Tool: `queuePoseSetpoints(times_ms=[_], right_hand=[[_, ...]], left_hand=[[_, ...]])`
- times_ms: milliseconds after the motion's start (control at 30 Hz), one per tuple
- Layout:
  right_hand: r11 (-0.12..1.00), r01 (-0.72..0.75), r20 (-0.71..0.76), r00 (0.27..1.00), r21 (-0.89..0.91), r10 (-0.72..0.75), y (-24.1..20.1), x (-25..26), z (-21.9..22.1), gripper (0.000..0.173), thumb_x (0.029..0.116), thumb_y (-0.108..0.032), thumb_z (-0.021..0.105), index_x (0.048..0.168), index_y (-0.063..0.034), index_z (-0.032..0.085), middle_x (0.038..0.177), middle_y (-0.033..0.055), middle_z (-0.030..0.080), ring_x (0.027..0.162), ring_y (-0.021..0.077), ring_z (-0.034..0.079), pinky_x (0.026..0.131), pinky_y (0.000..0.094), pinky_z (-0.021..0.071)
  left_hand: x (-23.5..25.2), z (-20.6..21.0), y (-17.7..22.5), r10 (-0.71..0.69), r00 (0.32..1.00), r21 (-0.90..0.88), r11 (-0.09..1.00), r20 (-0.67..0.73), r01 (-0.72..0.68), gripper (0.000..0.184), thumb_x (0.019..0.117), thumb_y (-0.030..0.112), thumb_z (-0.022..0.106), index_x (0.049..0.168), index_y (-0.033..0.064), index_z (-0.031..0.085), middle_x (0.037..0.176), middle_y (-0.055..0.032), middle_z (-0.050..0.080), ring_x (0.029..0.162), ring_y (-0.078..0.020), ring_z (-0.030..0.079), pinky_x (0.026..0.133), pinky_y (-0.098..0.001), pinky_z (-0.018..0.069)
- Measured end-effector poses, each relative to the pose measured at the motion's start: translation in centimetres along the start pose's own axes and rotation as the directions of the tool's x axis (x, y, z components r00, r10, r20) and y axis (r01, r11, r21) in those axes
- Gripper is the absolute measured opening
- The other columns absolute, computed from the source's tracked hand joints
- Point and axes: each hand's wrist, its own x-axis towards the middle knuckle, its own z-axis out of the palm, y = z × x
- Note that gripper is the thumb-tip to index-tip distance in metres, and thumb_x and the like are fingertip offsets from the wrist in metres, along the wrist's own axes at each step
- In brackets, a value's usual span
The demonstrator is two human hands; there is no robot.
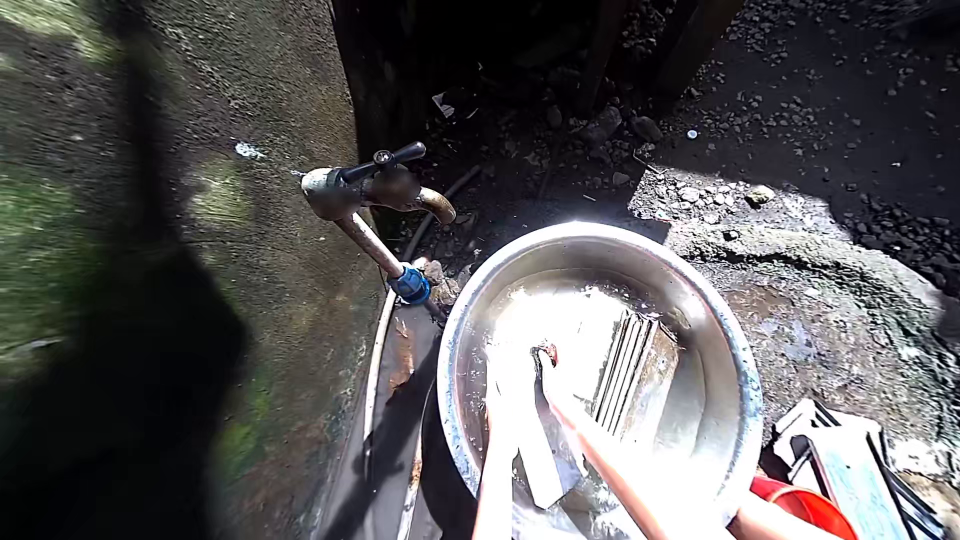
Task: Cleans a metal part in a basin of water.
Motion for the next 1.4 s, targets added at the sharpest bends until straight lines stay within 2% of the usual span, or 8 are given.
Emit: queuePoseSetpoints(times_ms=[133, 300, 467, 633, 833, 1000, 1233, 1400], right_hand=[[0.963, 0.268, 0.200, 0.946, -0.031, -0.257, -1.9, 1.3, 1.7, 0.045, 0.1008, -0.011, 0.057, 0.141, 0.0087, 0.053, 0.137, 0.0217, 0.063, 0.132, 0.0240, 0.058, 0.116, 0.0352, 0.0421], [0.773, 0.621, 0.518, 0.706, -0.127, -0.482, -3.6, 2.4, 1.5, 0.038, 0.1066, -0.014, 0.047, 0.138, 0.0017, 0.059, 0.128, 0.0141, 0.070, 0.123, 0.0217, 0.065, 0.112, 0.0371, 0.0463], [0.797, 0.445, 0.440, 0.861, -0.408, -0.255, -3.0, 6.2, 1.0, 0.041, 0.1102, -0.018, 0.034, 0.136, 0.0015, 0.060, 0.135, 0.0201, 0.064, 0.130, 0.0284, 0.059, 0.113, 0.0404, 0.0417], [0.747, 0.574, 0.704, 0.680, -0.336, -0.206, -7.7, 3.4, 2.9, 0.040, 0.1107, -0.020, 0.034, 0.136, -0.0048, 0.060, 0.113, 0.0215, 0.071, 0.105, 0.0341, 0.069, 0.094, 0.0495, 0.0517], [0.691, 0.503, 0.475, 0.842, -0.520, -0.255, -3.9, 6.8, 0.7, 0.038, 0.1080, -0.017, 0.036, 0.128, -0.0025, 0.065, 0.129, 0.0163, 0.067, 0.126, 0.0264, 0.060, 0.111, 0.0407, 0.0430], [0.715, 0.540, 0.748, 0.663, -0.444, -0.036, -9.3, 3.3, 2.6, 0.040, 0.1108, -0.022, 0.032, 0.139, -0.0091, 0.057, 0.112, 0.0206, 0.068, 0.108, 0.0354, 0.065, 0.096, 0.0530, 0.0492], [0.653, 0.540, 0.570, 0.798, -0.531, -0.196, -5.4, 6.4, 1.6, 0.039, 0.1075, -0.017, 0.035, 0.126, -0.0026, 0.065, 0.126, 0.0187, 0.066, 0.126, 0.0299, 0.059, 0.110, 0.0446, 0.0417], [0.693, 0.596, 0.692, 0.695, -0.405, -0.194, -6.2, 6.2, 1.9, 0.039, 0.1089, -0.018, 0.031, 0.127, -0.0010, 0.061, 0.116, 0.0210, 0.068, 0.113, 0.0319, 0.065, 0.098, 0.0467, 0.0486]], left_hand=[[4.8, -0.8, -8.0, 0.318, 0.948, 0.194, 0.928, 0.030, -0.318, 0.071, 0.0968, -0.004, 0.055, 0.160, 0.0007, 0.024, 0.145, -0.0259, 0.052, 0.123, -0.0288, 0.060, 0.103, -0.0408, 0.0496], [5.7, -0.7, -8.7, 0.359, 0.926, 0.217, 0.900, 0.119, -0.378, 0.078, 0.0919, -0.009, 0.055, 0.160, -0.0045, 0.018, 0.161, -0.0248, 0.033, 0.145, -0.0274, 0.042, 0.119, -0.0387, 0.0356], [5.0, -0.6, -8.1, 0.368, 0.920, 0.255, 0.884, 0.135, -0.391, 0.069, 0.0955, -0.001, 0.055, 0.157, -0.0079, 0.023, 0.150, -0.0274, 0.048, 0.137, -0.0266, 0.053, 0.116, -0.0379, 0.0399], [3.7, 0.0, -7.2, 0.248, 0.960, 0.309, 0.910, 0.127, -0.276, 0.075, 0.0938, -0.008, 0.057, 0.157, -0.0102, 0.017, 0.148, -0.0340, 0.043, 0.131, -0.0337, 0.053, 0.111, -0.0423, 0.0425], [3.8, -0.5, -7.8, 0.349, 0.920, 0.214, 0.899, 0.177, -0.382, 0.083, 0.0890, -0.007, 0.060, 0.159, -0.0064, 0.015, 0.153, -0.0289, 0.044, 0.138, -0.0252, 0.051, 0.115, -0.0354, 0.0407], [3.4, -0.2, -7.3, 0.241, 0.961, 0.295, 0.916, 0.137, -0.272, 0.079, 0.0937, -0.007, 0.060, 0.157, -0.0100, 0.014, 0.156, -0.0323, 0.034, 0.141, -0.0328, 0.046, 0.116, -0.0408, 0.0389], [3.7, -0.5, -7.8, 0.311, 0.938, 0.325, 0.880, 0.156, -0.346, 0.073, 0.0945, -0.006, 0.055, 0.158, -0.0064, 0.020, 0.153, -0.0292, 0.043, 0.138, -0.0298, 0.050, 0.116, -0.0391, 0.0386], [3.5, -0.1, -7.5, 0.248, 0.959, 0.256, 0.927, 0.134, -0.276, 0.081, 0.0936, -0.006, 0.059, 0.161, -0.0028, 0.013, 0.148, -0.0320, 0.047, 0.129, -0.0320, 0.057, 0.109, -0.0411, 0.0451]])
